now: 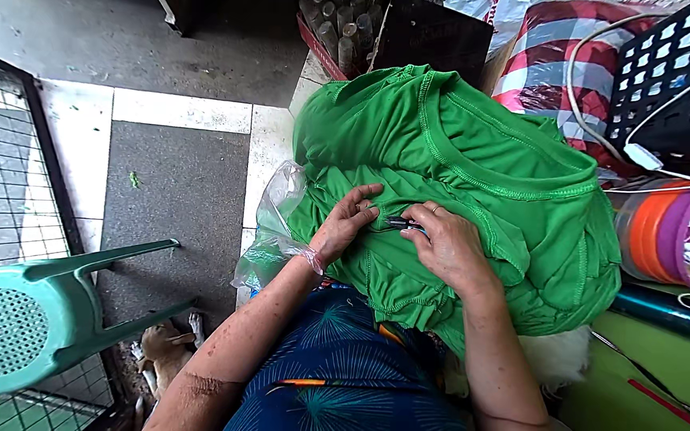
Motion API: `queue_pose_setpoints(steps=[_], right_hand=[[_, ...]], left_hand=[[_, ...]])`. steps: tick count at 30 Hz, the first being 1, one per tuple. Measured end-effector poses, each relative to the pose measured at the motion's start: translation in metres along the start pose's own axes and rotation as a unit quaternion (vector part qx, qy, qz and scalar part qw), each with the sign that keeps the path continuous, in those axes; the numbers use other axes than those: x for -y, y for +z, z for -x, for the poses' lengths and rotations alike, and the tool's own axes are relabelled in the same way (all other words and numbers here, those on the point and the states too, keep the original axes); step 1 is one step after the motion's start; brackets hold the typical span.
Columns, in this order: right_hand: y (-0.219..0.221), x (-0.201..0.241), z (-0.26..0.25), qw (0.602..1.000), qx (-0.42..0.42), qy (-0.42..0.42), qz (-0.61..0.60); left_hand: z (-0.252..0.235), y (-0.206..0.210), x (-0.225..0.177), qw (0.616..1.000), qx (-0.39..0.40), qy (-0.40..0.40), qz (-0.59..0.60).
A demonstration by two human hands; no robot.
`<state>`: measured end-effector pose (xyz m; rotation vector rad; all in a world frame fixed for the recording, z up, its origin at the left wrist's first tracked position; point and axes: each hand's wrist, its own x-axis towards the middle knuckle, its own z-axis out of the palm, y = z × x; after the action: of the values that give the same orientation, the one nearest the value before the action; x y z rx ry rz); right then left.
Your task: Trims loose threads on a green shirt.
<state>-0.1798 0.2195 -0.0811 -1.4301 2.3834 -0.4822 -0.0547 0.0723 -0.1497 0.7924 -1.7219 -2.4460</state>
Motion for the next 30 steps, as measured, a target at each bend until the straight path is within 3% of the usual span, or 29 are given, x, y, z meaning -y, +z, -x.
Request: queue_pose_setpoints(steps=[19,25,30], right_hand=[[0.003,0.001,0.001,1.0,-0.005,0.01,0.002],[0.002,-0.005,0.003,0.997,-0.048,0.029,-0.061],[0.012,-0.001,0.004,0.999,-0.048,-0.008,-0.014]], left_hand=[[0.0,-0.001,0.004,0.999,0.012,0.03,0.008],[0.0,0.001,0.003,0.999,0.006,0.034,0.0],[0.002,-0.001,0.003,1.0,0.01,0.026,-0.001]])
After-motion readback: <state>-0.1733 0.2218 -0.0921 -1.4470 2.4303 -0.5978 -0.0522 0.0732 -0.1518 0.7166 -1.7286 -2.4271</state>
